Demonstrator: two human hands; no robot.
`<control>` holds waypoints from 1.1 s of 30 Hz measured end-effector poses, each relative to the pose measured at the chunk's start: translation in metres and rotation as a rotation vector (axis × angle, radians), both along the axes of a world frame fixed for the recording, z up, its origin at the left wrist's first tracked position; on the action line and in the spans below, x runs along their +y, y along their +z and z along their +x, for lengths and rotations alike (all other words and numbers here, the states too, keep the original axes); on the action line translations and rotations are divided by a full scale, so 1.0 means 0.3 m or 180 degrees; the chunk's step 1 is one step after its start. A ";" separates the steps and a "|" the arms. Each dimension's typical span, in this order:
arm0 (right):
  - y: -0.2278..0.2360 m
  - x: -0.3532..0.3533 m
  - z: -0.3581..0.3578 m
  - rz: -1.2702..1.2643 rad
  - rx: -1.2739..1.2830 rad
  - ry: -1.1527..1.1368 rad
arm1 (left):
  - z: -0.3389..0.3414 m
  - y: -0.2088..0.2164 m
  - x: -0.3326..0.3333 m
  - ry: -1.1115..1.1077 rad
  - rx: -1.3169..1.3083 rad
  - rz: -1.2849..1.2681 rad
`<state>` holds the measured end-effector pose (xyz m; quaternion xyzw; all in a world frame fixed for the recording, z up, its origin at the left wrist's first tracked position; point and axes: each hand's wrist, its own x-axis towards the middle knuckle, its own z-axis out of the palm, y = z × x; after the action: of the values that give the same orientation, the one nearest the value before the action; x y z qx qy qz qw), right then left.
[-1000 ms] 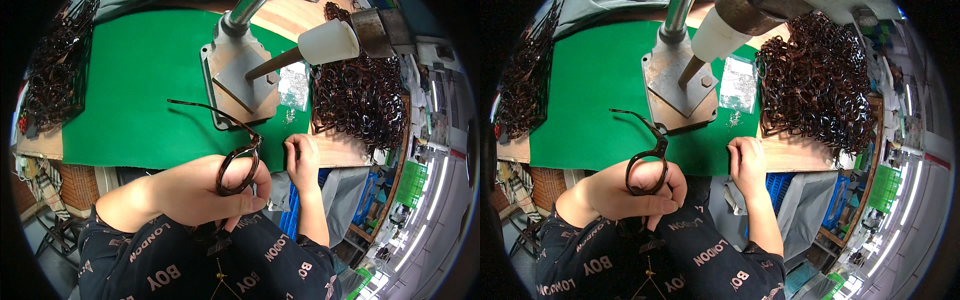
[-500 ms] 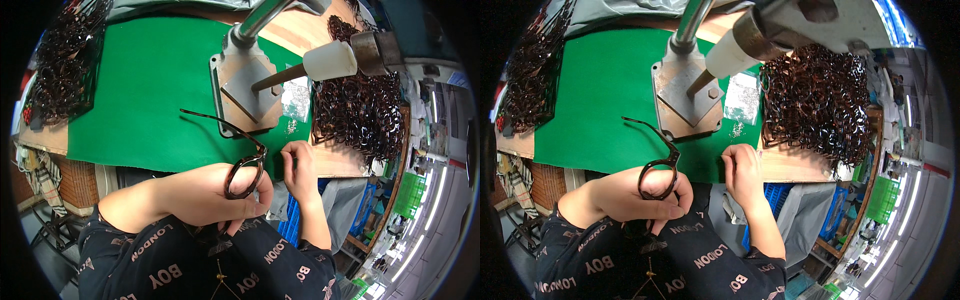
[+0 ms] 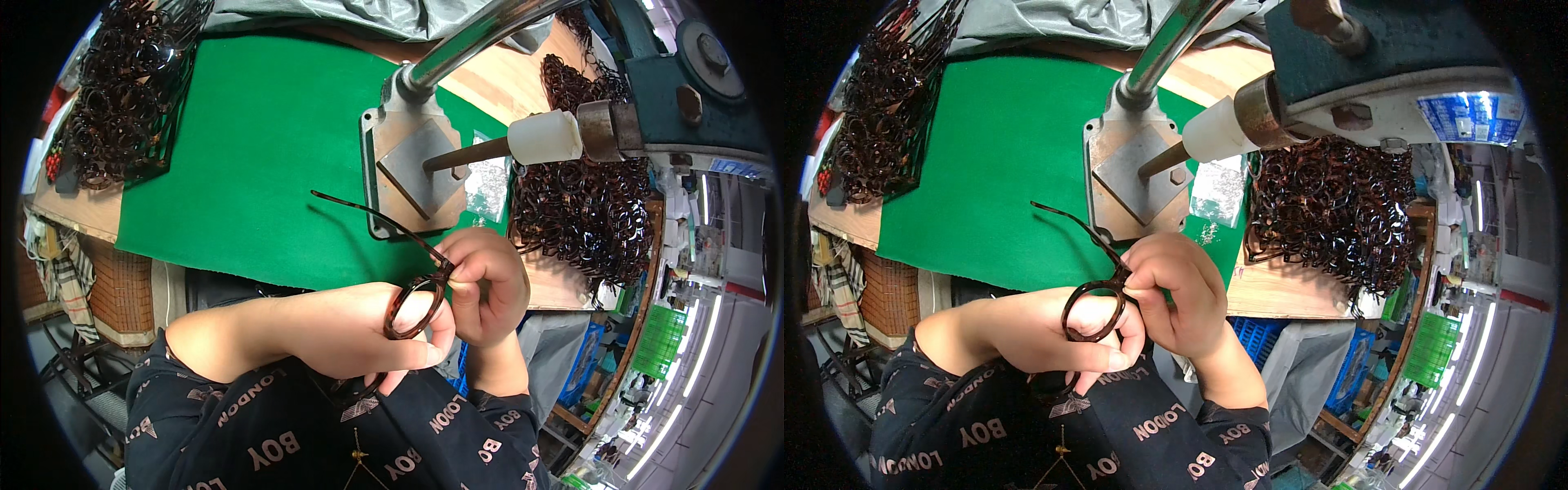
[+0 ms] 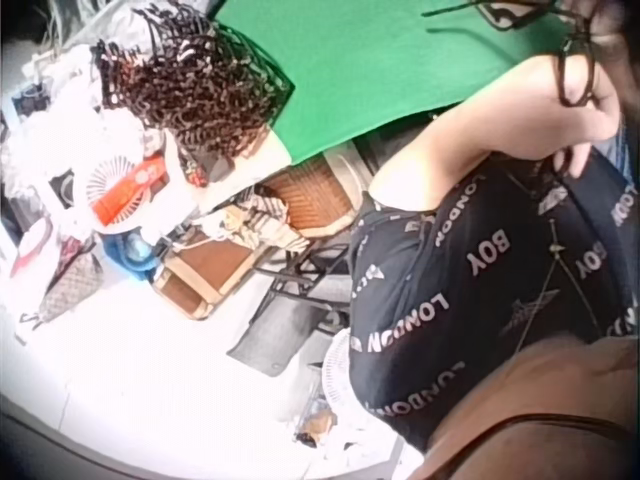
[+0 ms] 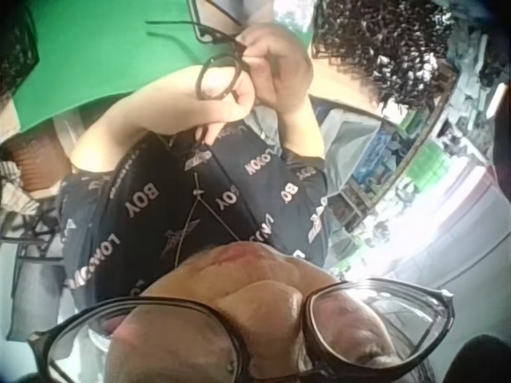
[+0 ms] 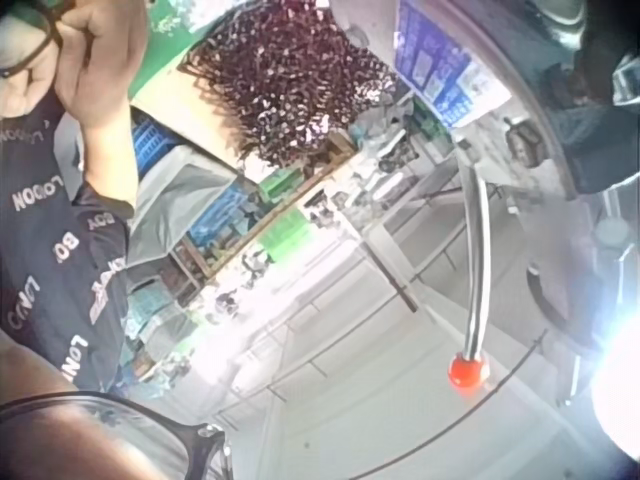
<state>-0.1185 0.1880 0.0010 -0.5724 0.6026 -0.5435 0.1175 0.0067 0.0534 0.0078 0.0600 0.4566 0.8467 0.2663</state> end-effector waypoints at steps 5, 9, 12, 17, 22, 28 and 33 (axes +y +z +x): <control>-0.015 0.004 -0.007 -0.0044 0.0120 -0.0013 | -0.005 0.005 -0.003 -0.0013 -0.0050 0.0004; -0.018 -0.001 0.003 -0.0175 -0.0350 -0.0031 | -0.006 0.008 -0.003 -0.0023 -0.0093 0.0006; -0.016 -0.001 0.005 -0.0142 -0.0632 -0.0006 | -0.008 0.014 -0.009 -0.0050 -0.0040 -0.0035; -0.016 0.007 0.017 -0.0102 -0.1019 -0.0076 | -0.007 0.018 -0.007 -0.0014 -0.0058 -0.0007; -0.003 0.029 0.014 0.0285 -0.2153 0.0113 | -0.006 0.014 -0.006 -0.0008 -0.0091 -0.0016; 0.026 -0.003 0.010 0.0269 -0.4027 0.0559 | -0.017 0.037 0.000 0.0093 -0.0131 0.0133; 0.099 -0.009 -0.009 -0.0455 -0.2182 -0.0123 | -0.076 0.120 -0.031 0.0342 0.0026 0.0016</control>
<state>-0.1211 0.1852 0.0306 -0.3518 0.4993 -0.7471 0.2623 -0.0162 0.0440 0.0439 0.0395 0.4582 0.8607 0.2184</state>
